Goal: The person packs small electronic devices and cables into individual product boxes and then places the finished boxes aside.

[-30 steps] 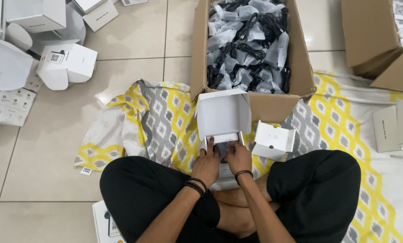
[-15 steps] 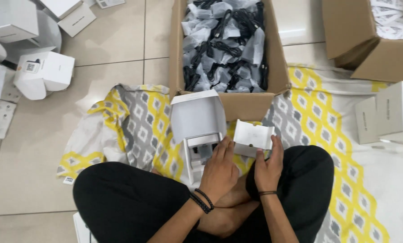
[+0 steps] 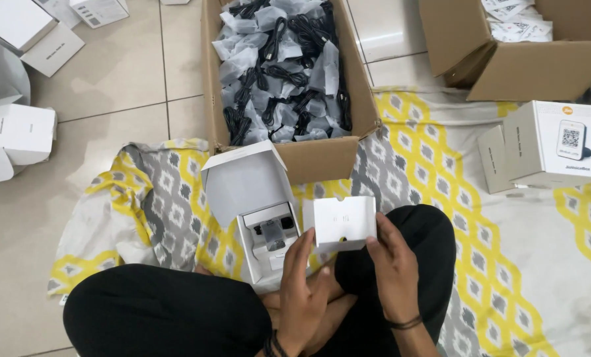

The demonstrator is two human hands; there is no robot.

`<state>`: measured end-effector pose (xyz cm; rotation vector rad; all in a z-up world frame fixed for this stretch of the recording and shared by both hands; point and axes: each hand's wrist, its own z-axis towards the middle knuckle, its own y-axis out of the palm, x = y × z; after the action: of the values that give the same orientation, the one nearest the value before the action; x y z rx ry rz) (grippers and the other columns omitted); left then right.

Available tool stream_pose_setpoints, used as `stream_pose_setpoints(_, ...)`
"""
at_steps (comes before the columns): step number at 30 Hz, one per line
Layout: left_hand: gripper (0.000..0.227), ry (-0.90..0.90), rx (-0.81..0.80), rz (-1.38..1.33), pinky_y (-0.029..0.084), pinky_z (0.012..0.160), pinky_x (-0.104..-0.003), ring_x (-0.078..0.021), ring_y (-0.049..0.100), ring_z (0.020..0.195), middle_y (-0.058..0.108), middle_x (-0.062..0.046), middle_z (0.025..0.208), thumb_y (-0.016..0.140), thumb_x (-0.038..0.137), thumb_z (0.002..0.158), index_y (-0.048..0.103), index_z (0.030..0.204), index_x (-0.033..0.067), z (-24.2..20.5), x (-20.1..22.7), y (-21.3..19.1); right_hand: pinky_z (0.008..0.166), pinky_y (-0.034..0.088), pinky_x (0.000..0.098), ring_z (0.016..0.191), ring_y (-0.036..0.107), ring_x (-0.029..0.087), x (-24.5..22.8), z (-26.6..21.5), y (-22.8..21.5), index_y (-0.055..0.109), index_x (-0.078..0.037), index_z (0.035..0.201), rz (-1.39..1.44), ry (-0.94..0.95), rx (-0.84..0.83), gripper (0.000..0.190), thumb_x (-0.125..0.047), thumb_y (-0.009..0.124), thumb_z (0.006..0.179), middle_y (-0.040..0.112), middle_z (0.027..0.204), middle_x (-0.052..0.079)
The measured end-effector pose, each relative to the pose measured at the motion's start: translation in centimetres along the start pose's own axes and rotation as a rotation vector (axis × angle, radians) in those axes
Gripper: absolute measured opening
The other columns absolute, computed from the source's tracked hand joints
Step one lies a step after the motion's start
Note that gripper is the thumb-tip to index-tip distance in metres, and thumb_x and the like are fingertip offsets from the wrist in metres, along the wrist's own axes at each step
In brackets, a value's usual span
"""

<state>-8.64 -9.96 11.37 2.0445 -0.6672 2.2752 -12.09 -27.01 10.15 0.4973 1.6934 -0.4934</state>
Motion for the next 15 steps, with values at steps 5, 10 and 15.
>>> stream_pose_setpoints(5, 0.062, -0.123, 0.066, -0.037, 0.043, 0.113, -0.041, -0.0311, 0.054, 0.138, 0.051, -0.016, 0.148, 0.060, 0.005, 0.089, 0.048, 0.150, 0.0023, -3.6, 0.4, -4.4, 0.099, 0.049, 0.0273, 0.116, 0.064, 0.015, -0.4, -3.6, 1.9, 0.055, 0.003, 0.143, 0.023, 0.049, -0.094, 0.046, -0.008, 0.059, 0.098, 0.067, 0.133, 0.011)
stream_pose_setpoints(10, 0.053, -0.125, 0.206, -0.127, 0.046, 0.110, -0.037, -0.0272, 0.061, 0.129, 0.057, -0.015, 0.143, 0.058, -0.003, 0.093, 0.052, 0.146, 0.0006, -4.0, -1.3, -8.2, 0.096, 0.053, 0.0285, 0.113, 0.067, 0.016, 1.0, -3.6, 6.0, 0.057, 0.001, 0.141, -0.019, 0.081, -0.234, 0.047, -0.005, 0.062, 0.095, 0.069, 0.130, 0.012)
stream_pose_setpoints(15, 0.054, -0.215, 0.226, -0.216, 0.050, 0.107, -0.035, -0.0235, 0.062, 0.126, 0.058, -0.013, 0.139, 0.055, -0.006, 0.091, 0.052, 0.144, 0.0007, -3.2, -5.3, -9.3, 0.094, 0.055, 0.0293, 0.112, 0.068, 0.017, 2.6, -2.0, 8.6, 0.057, -0.001, 0.141, -0.085, 0.068, -0.300, 0.047, -0.007, 0.063, 0.094, 0.069, 0.132, 0.012)
